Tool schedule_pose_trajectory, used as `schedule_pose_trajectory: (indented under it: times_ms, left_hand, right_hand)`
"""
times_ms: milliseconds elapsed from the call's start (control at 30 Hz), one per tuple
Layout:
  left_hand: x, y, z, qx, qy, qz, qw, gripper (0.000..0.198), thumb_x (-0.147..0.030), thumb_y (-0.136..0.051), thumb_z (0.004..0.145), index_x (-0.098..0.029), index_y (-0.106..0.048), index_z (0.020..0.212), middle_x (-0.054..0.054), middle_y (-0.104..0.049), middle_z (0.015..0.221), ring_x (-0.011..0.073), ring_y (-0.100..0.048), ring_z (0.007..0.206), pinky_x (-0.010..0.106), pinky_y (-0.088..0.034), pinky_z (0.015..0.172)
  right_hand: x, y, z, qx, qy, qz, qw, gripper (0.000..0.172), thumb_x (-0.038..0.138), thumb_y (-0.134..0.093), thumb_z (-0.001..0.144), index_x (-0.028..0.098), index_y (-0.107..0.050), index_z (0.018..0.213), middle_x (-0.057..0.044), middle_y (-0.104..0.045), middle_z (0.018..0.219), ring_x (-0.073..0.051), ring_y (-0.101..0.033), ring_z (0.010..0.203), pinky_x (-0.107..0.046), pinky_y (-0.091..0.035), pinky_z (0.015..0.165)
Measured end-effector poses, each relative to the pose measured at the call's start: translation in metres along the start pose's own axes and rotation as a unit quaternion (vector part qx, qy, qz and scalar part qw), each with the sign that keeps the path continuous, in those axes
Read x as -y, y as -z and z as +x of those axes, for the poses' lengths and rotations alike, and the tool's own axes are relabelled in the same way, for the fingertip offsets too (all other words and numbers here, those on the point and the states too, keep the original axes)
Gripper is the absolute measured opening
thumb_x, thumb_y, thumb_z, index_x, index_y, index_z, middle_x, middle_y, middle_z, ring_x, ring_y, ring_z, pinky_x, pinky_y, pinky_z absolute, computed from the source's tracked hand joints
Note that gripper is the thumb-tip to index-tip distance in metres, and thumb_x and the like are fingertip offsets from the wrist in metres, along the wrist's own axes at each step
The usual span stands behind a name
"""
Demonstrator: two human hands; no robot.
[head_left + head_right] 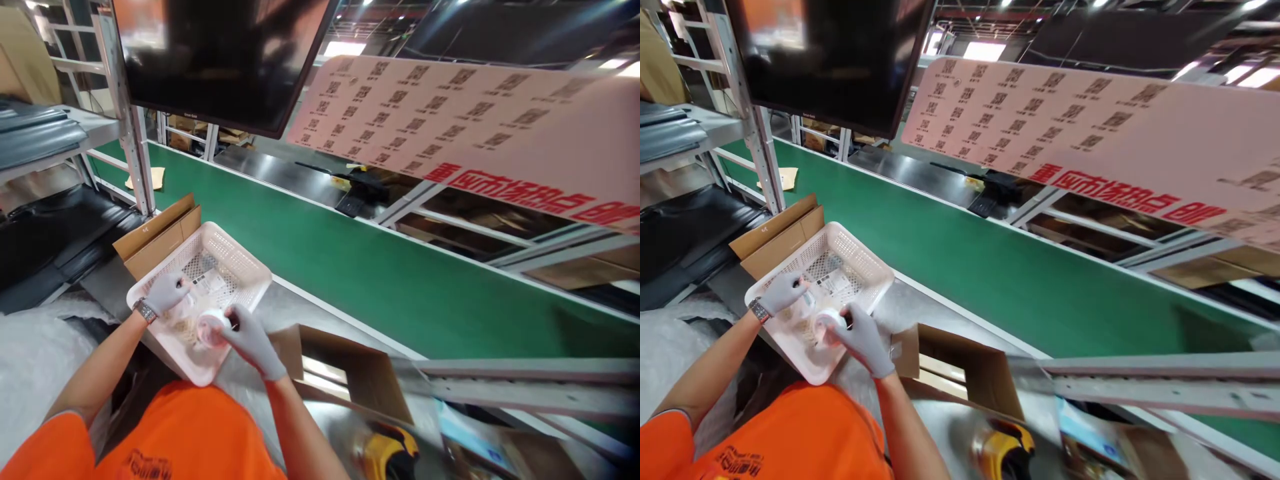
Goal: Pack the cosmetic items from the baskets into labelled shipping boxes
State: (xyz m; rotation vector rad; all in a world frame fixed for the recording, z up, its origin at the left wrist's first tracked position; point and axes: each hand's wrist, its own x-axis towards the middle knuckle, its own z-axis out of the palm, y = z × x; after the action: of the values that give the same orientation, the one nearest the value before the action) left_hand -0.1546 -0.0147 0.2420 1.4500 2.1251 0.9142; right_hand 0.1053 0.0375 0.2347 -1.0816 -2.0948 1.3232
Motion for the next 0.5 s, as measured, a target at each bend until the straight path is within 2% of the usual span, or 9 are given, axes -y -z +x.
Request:
schedule_pose_trajectory:
  times_ms: [67,167,233,400,500]
  left_hand:
    - [-0.003,-0.003,0.0,0.019,-0.009,-0.002,1.0,0.022,-0.024,-0.066,0.093,-0.02,-0.06,0.073,-0.001,-0.066,0.072,0.0157,-0.059,0.073,0.028,-0.037,0.069]
    - [-0.011,-0.006,0.0,0.043,-0.029,0.002,0.999,0.024,-0.029,-0.065,0.095,-0.021,-0.059,0.074,-0.001,-0.067,0.075,0.0166,-0.061,0.077,0.028,-0.038,0.071]
    - [-0.02,-0.008,-0.002,0.044,-0.038,0.012,0.998,0.022,-0.028,-0.063,0.096,-0.021,-0.06,0.076,0.0,-0.069,0.077,0.0172,-0.062,0.078,0.028,-0.039,0.072]
    - [-0.049,-0.016,-0.015,0.029,-0.058,0.095,0.993,0.022,-0.025,-0.058,0.1,-0.02,-0.066,0.08,0.004,-0.073,0.08,0.0188,-0.064,0.079,0.029,-0.039,0.071]
    - [-0.072,-0.028,-0.031,0.046,-0.093,0.155,0.982,0.022,-0.025,-0.059,0.101,-0.02,-0.071,0.084,0.008,-0.076,0.086,0.0215,-0.068,0.082,0.031,-0.041,0.072]
  right_hand:
    - [-0.002,0.006,0.003,-0.105,-0.009,0.106,0.989,0.035,0.052,-0.078,0.086,0.024,-0.061,0.097,0.0,-0.07,0.088,-0.019,-0.063,0.077,-0.032,-0.05,0.073]
    - [-0.004,-0.008,0.013,-0.225,-0.016,0.122,0.966,0.043,0.059,-0.078,0.083,0.023,-0.062,0.099,0.0,-0.068,0.084,-0.018,-0.059,0.071,-0.032,-0.05,0.069]
    - [-0.004,-0.022,0.015,-0.228,-0.005,0.085,0.97,0.039,0.056,-0.078,0.083,0.023,-0.064,0.097,0.002,-0.066,0.078,-0.017,-0.056,0.067,-0.031,-0.047,0.067]
    - [-0.004,-0.042,0.002,-0.124,0.061,-0.027,0.99,0.021,0.041,-0.072,0.086,0.024,-0.068,0.096,-0.002,-0.073,0.09,-0.02,-0.066,0.079,-0.034,-0.051,0.078]
    - [-0.007,-0.041,-0.002,-0.13,0.025,-0.017,0.991,0.021,0.038,-0.065,0.089,0.023,-0.07,0.103,-0.003,-0.074,0.084,-0.024,-0.07,0.078,-0.038,-0.054,0.077]
